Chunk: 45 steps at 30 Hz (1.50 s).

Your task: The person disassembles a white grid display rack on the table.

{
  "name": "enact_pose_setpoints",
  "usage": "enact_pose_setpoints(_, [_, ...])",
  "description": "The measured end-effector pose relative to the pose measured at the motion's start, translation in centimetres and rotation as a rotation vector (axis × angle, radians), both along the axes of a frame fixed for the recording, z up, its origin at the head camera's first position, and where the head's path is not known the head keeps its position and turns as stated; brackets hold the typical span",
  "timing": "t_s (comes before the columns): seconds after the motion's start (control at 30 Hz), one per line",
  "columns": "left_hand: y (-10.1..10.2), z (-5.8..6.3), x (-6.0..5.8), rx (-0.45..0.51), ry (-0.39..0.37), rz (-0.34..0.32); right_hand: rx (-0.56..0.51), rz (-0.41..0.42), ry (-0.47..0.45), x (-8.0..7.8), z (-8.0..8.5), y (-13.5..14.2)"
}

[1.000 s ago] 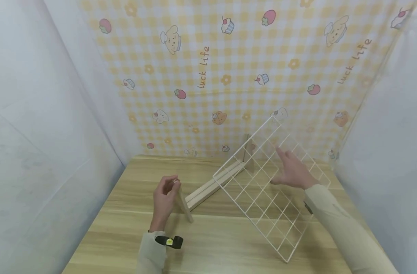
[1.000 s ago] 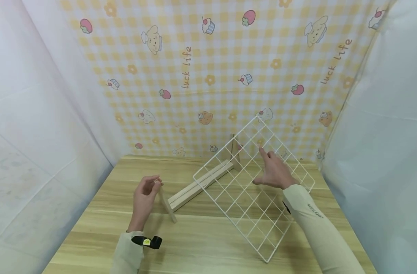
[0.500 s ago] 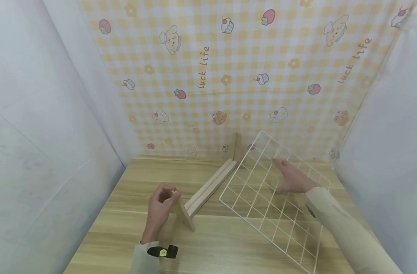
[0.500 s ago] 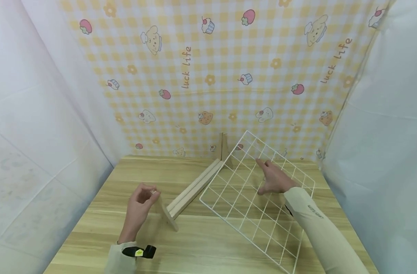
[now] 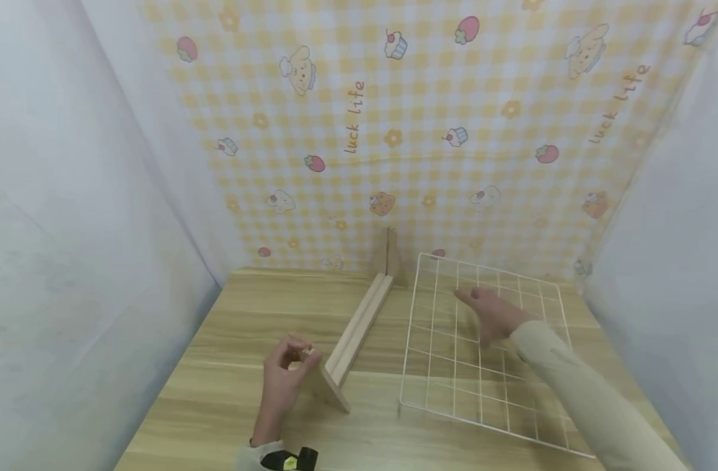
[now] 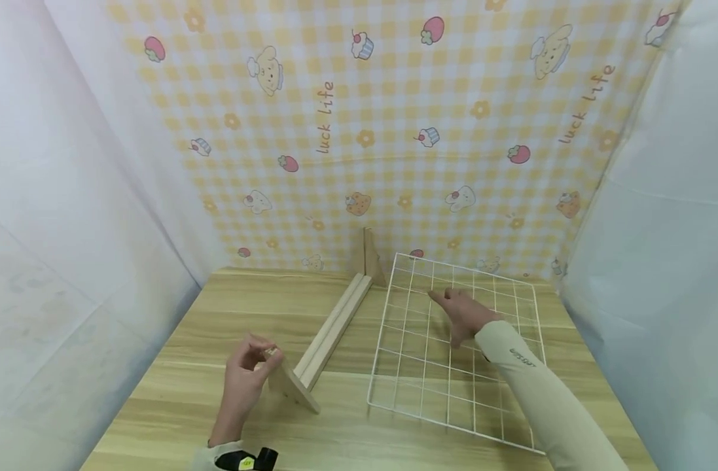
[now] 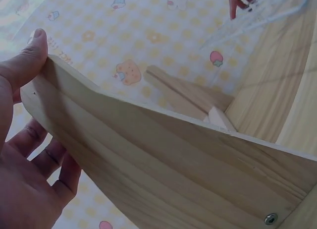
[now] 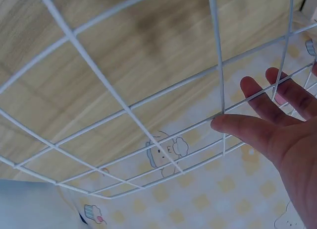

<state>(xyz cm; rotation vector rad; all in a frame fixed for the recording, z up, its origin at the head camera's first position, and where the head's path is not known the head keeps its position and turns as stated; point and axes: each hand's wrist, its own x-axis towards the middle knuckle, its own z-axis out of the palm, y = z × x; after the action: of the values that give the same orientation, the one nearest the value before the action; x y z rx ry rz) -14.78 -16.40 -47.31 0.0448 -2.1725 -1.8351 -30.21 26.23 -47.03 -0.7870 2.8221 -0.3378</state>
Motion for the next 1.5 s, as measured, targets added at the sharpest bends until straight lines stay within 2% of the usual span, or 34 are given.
enact_pose_setpoints(0.13, [1.2,-0.2,0.5,0.023,0.023,-0.015,0.03,-0.017,-0.025,-0.2,-1.0,-0.2])
enact_pose_setpoints(0.27, [2.6,-0.6,0.9,0.044,0.085,-0.029,0.069,-0.04,-0.045,-0.4,-1.9,-0.5])
enact_pose_setpoints(0.43, [4.2,-0.9,1.4,0.06,0.159,-0.031,0.092,-0.05,-0.027,-0.6,-2.6,-0.8])
enact_pose_setpoints(0.6, [5.3,-1.1,1.7,0.047,0.185,-0.023,0.094,-0.043,-0.025,-0.8,-3.1,-0.8])
enact_pose_setpoints(1.1, [7.0,-1.5,1.5,-0.007,0.33,-0.015,0.078,-0.126,-0.083,-0.4,-3.9,-1.6])
enact_pose_setpoints(1.27, [7.3,-1.4,1.1,-0.022,0.375,-0.011,0.077,-0.139,-0.093,-1.0,-4.6,-1.9])
enact_pose_setpoints(1.5, [7.4,-1.3,1.0,-0.048,0.385,0.0,0.08,-0.143,-0.083,-1.6,-4.8,-2.5])
